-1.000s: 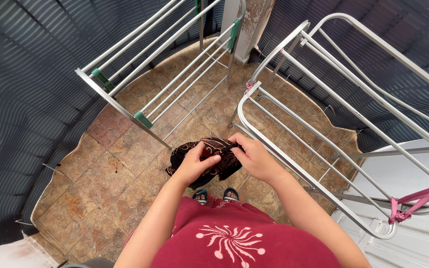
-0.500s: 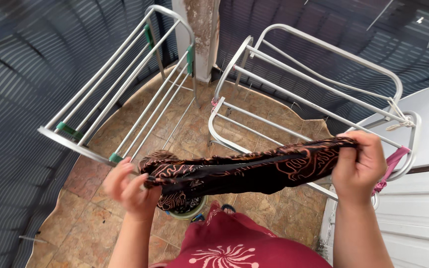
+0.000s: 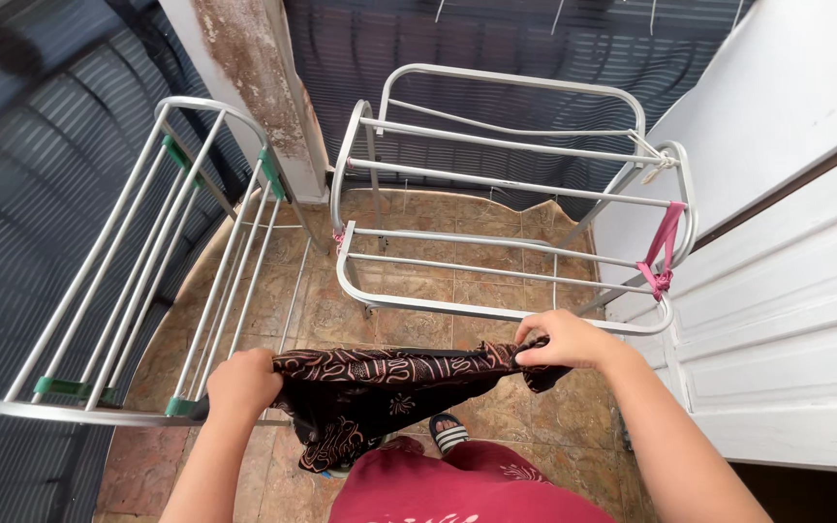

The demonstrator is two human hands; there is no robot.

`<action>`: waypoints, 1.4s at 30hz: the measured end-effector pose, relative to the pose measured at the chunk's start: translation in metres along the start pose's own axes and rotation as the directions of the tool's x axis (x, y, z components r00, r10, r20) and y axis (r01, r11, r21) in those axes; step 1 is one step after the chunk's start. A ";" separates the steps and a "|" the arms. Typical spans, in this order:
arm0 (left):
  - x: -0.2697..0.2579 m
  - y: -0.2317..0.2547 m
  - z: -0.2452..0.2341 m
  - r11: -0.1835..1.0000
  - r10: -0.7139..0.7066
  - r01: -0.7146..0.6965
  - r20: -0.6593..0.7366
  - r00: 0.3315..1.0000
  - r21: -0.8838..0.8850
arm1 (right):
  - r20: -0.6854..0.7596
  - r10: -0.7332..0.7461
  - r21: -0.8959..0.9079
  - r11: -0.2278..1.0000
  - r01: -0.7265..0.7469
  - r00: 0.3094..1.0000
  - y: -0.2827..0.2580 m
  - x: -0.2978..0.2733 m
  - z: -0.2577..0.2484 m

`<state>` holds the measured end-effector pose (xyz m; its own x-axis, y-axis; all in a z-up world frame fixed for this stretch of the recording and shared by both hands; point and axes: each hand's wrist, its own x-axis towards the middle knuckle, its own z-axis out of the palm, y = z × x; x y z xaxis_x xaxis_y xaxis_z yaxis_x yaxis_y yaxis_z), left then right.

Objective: The person hangs various wet garments including patterned cloths, underwear, and a long tan fabric onto several folding drying racks using both hands to spread them flat.

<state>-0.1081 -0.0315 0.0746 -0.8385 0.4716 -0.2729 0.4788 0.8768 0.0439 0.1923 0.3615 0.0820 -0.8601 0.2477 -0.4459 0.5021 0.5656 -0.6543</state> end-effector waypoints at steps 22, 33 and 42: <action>-0.030 0.154 -0.079 0.376 -0.044 -0.460 -0.511 0.858 -0.804 | -0.547 -0.614 0.494 0.313 0.811 0.569 -0.186 0.088 0.001; 0.212 0.358 -0.027 0.234 0.145 -0.212 -0.181 0.973 -0.949 | -0.620 -0.531 0.517 0.278 0.809 0.578 -0.081 0.156 -0.182; 0.310 0.460 -0.027 0.275 0.140 -0.121 -0.085 0.987 -0.954 | -0.631 -0.254 0.670 0.297 0.680 0.733 0.064 0.236 -0.278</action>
<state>-0.1547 0.5209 0.0366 -0.7823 0.5958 -0.1818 -0.0151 0.2736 0.9617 -0.0038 0.6748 0.1043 -0.8148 0.5344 0.2250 -0.3753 -0.1904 -0.9071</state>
